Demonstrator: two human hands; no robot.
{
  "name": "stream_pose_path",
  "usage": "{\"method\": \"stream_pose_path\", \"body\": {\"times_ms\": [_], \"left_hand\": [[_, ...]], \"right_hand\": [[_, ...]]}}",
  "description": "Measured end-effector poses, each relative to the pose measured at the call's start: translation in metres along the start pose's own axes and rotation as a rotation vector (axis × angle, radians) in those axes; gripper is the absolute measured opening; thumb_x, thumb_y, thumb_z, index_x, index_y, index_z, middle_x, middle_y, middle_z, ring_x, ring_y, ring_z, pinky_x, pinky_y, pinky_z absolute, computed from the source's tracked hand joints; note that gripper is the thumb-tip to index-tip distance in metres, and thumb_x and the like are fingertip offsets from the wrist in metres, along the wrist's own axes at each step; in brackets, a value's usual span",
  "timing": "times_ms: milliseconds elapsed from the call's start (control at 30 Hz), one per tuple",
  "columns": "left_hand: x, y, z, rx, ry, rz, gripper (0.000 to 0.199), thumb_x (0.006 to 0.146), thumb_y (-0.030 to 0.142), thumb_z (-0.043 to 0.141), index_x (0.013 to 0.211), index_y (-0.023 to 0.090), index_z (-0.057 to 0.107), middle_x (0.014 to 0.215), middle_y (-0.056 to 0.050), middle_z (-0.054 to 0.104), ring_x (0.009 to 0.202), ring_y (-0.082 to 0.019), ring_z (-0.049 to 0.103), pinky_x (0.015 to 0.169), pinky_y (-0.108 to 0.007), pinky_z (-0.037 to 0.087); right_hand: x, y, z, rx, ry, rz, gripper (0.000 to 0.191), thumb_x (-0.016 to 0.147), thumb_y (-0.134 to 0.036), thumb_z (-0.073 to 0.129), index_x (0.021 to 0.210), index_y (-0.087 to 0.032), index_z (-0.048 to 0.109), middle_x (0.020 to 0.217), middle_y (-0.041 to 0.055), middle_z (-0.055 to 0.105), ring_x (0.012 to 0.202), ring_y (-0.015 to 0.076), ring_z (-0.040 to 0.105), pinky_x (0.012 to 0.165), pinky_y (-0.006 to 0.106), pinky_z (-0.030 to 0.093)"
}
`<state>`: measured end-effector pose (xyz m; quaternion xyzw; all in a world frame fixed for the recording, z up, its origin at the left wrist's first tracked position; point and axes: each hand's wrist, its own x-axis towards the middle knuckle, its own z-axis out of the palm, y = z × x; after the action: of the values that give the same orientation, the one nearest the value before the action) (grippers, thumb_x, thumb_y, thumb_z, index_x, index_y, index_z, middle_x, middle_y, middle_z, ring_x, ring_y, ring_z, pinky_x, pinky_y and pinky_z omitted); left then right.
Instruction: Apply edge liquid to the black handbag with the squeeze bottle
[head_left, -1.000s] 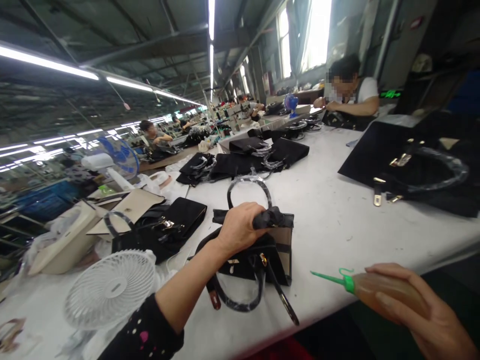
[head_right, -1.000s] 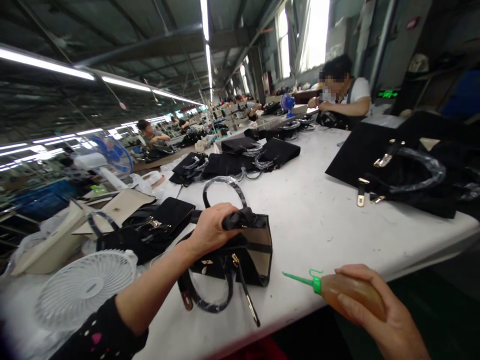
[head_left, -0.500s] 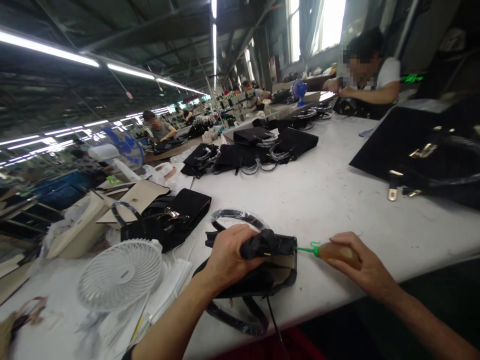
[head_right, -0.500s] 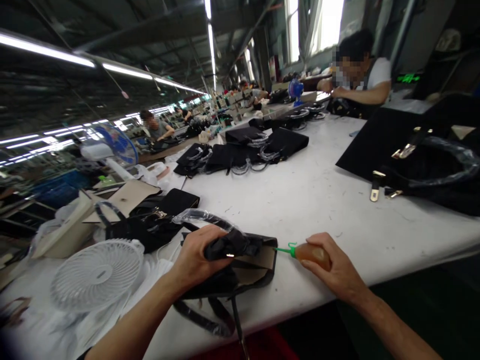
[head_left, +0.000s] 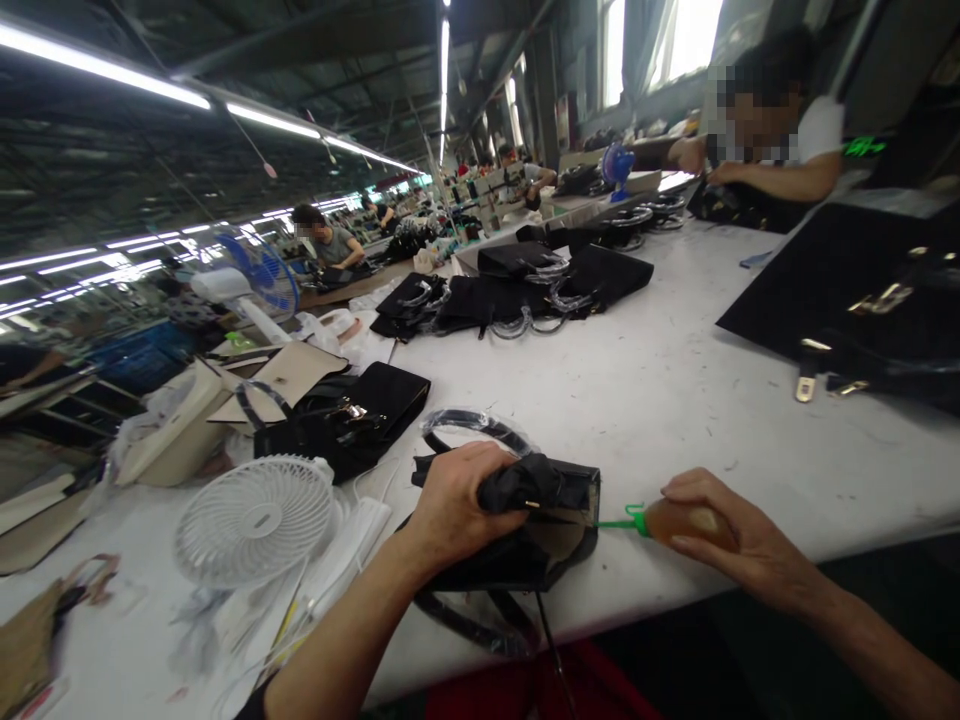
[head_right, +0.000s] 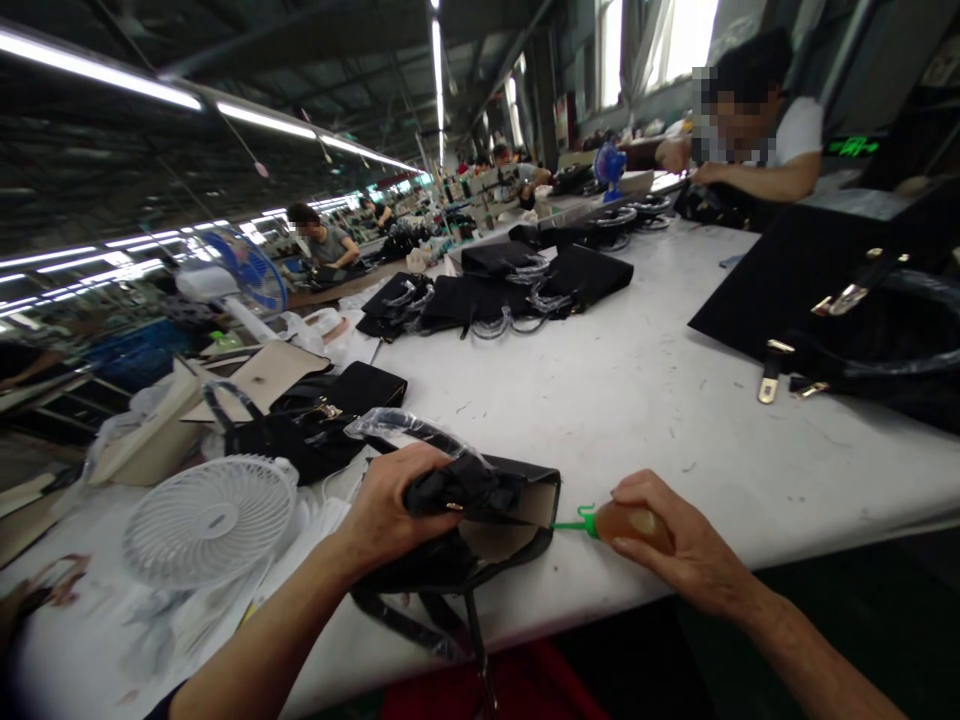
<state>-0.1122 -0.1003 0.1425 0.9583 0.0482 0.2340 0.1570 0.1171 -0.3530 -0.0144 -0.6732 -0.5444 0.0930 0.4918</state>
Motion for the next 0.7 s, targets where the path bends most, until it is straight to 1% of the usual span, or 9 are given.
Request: {"method": "stream_pose_path", "body": {"times_ms": [67, 200, 267, 333, 400, 467, 567, 633, 700], "left_hand": [[0.001, 0.000, -0.001, 0.007, -0.011, 0.005, 0.032, 0.062, 0.011, 0.084, 0.087, 0.017, 0.066, 0.078, 0.000, 0.070, 0.070, -0.018, 0.066, 0.066, -0.028, 0.048], [0.003, 0.002, -0.001, 0.032, -0.008, 0.037, 0.037, 0.061, 0.014, 0.090, 0.089, 0.017, 0.066, 0.080, 0.000, 0.072, 0.072, -0.019, 0.067, 0.066, -0.028, 0.049], [0.003, 0.003, -0.002, 0.046, -0.005, 0.045, 0.040, 0.061, 0.020, 0.094, 0.090, 0.017, 0.066, 0.080, -0.001, 0.073, 0.071, -0.019, 0.068, 0.066, -0.028, 0.049], [0.004, 0.004, -0.002, 0.056, -0.006, 0.045, 0.046, 0.058, 0.029, 0.097, 0.089, 0.017, 0.066, 0.080, -0.001, 0.073, 0.069, -0.018, 0.067, 0.064, -0.028, 0.049], [0.004, 0.005, -0.004, 0.073, -0.008, 0.049, 0.049, 0.056, 0.032, 0.099, 0.089, 0.016, 0.066, 0.079, -0.001, 0.072, 0.068, -0.018, 0.067, 0.063, -0.028, 0.049], [0.003, 0.007, -0.005, 0.104, -0.015, 0.059, 0.042, 0.058, 0.026, 0.096, 0.086, 0.016, 0.066, 0.076, 0.000, 0.071, 0.066, -0.019, 0.066, 0.061, -0.028, 0.048], [0.000, 0.008, -0.008, 0.129, -0.016, 0.073, 0.031, 0.063, 0.015, 0.088, 0.085, 0.016, 0.066, 0.074, 0.000, 0.070, 0.066, -0.019, 0.066, 0.060, -0.029, 0.048], [-0.002, 0.009, -0.010, 0.117, 0.002, 0.097, 0.026, 0.068, 0.018, 0.083, 0.088, 0.016, 0.066, 0.075, -0.001, 0.071, 0.066, -0.019, 0.067, 0.061, -0.029, 0.049], [-0.005, 0.011, -0.011, 0.111, 0.028, 0.124, 0.019, 0.078, 0.026, 0.076, 0.089, 0.016, 0.066, 0.076, -0.002, 0.072, 0.067, -0.020, 0.068, 0.061, -0.029, 0.050]], "right_hand": [[0.000, 0.002, 0.001, 0.000, 0.022, -0.002, 0.032, 0.093, -0.038, 0.069, 0.121, -0.031, 0.056, 0.118, 0.0037, 0.059, 0.108, 0.0198, 0.062, 0.091, 0.031, 0.055], [0.002, 0.011, 0.007, -0.026, 0.119, 0.017, 0.035, 0.092, -0.037, 0.070, 0.123, -0.032, 0.054, 0.120, 0.0041, 0.056, 0.110, 0.0201, 0.060, 0.097, 0.036, 0.051], [0.003, 0.012, 0.008, -0.021, 0.104, 0.011, 0.034, 0.093, -0.037, 0.070, 0.122, -0.032, 0.054, 0.118, 0.0036, 0.057, 0.108, 0.0195, 0.061, 0.096, 0.035, 0.052], [0.005, 0.010, 0.008, 0.001, 0.045, -0.005, 0.032, 0.093, -0.039, 0.069, 0.121, -0.032, 0.055, 0.117, 0.0032, 0.058, 0.107, 0.0192, 0.062, 0.092, 0.033, 0.054], [0.006, 0.006, 0.007, 0.020, -0.005, -0.017, 0.032, 0.092, -0.040, 0.070, 0.120, -0.032, 0.055, 0.116, 0.0029, 0.059, 0.108, 0.0193, 0.063, 0.091, 0.031, 0.055], [0.005, 0.004, 0.006, 0.022, 0.003, -0.013, 0.032, 0.093, -0.039, 0.069, 0.121, -0.033, 0.054, 0.117, 0.0030, 0.059, 0.109, 0.0193, 0.062, 0.093, 0.032, 0.055], [0.001, 0.001, 0.005, 0.022, 0.025, 0.005, 0.032, 0.094, -0.037, 0.068, 0.122, -0.033, 0.052, 0.116, 0.0033, 0.059, 0.108, 0.0190, 0.062, 0.093, 0.032, 0.054], [-0.002, -0.003, 0.004, 0.035, -0.009, 0.012, 0.031, 0.094, -0.037, 0.068, 0.121, -0.032, 0.054, 0.116, 0.0036, 0.059, 0.107, 0.0189, 0.063, 0.090, 0.031, 0.056], [-0.005, -0.006, 0.004, 0.048, -0.027, 0.013, 0.031, 0.093, -0.037, 0.068, 0.121, -0.033, 0.055, 0.118, 0.0038, 0.059, 0.108, 0.0189, 0.063, 0.089, 0.030, 0.056]]}}
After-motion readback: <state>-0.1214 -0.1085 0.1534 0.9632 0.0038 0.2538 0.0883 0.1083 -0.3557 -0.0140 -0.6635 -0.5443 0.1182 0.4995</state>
